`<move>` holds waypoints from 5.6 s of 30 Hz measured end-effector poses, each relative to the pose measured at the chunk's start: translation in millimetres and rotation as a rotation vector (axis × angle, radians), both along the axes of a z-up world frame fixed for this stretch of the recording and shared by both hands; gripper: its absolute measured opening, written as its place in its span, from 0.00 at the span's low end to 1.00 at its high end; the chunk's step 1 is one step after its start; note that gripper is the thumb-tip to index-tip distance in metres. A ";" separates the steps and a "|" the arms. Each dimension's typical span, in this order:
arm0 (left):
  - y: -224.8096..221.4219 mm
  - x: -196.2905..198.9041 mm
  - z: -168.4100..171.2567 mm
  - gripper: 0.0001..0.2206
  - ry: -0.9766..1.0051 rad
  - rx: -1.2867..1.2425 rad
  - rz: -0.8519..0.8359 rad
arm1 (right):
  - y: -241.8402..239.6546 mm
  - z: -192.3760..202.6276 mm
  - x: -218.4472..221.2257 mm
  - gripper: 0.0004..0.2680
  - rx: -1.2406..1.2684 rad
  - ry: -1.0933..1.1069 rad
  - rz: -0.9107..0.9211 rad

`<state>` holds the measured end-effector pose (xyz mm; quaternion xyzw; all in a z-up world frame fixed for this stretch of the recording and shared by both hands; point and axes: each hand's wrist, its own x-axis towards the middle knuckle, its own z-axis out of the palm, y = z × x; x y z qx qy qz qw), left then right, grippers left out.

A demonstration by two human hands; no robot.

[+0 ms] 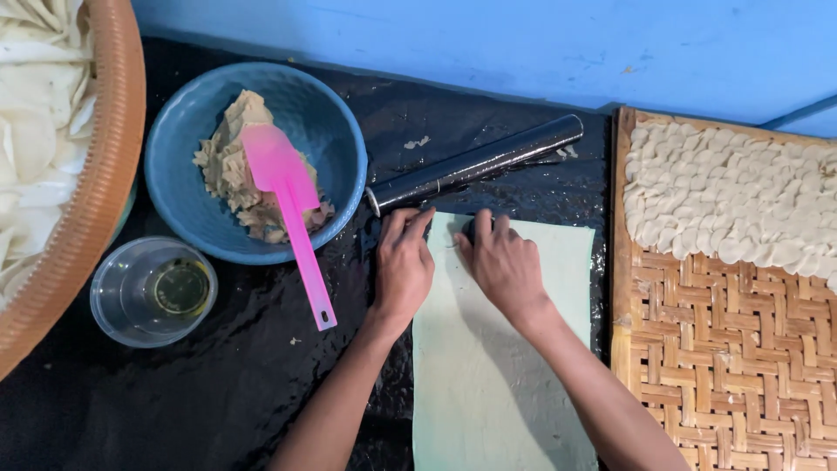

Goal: The recorder is flattening dough with a rolling pin and using a round cutter to make circles.

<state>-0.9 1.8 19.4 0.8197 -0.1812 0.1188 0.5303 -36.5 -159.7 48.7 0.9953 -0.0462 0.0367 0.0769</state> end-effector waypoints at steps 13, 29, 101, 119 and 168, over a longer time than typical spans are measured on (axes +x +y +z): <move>-1.8 0.2 -0.1 0.18 -0.067 -0.024 -0.018 | -14.4 25.6 -12.1 0.17 0.219 -0.012 0.060; -2.5 -1.6 -2.3 0.19 -0.038 -0.040 0.020 | -38.1 29.5 -33.6 0.20 0.326 -0.050 0.021; -4.7 -2.7 -2.4 0.19 -0.053 0.009 -0.009 | -93.9 33.2 -77.6 0.19 0.522 -0.173 -0.302; -6.9 -0.6 -2.1 0.20 -0.030 0.039 -0.024 | -95.5 9.5 -45.9 0.19 0.072 0.077 -0.386; 1.8 8.7 -10.4 0.24 0.069 -0.044 -0.097 | 35.4 1.8 -22.0 0.15 0.104 0.012 0.226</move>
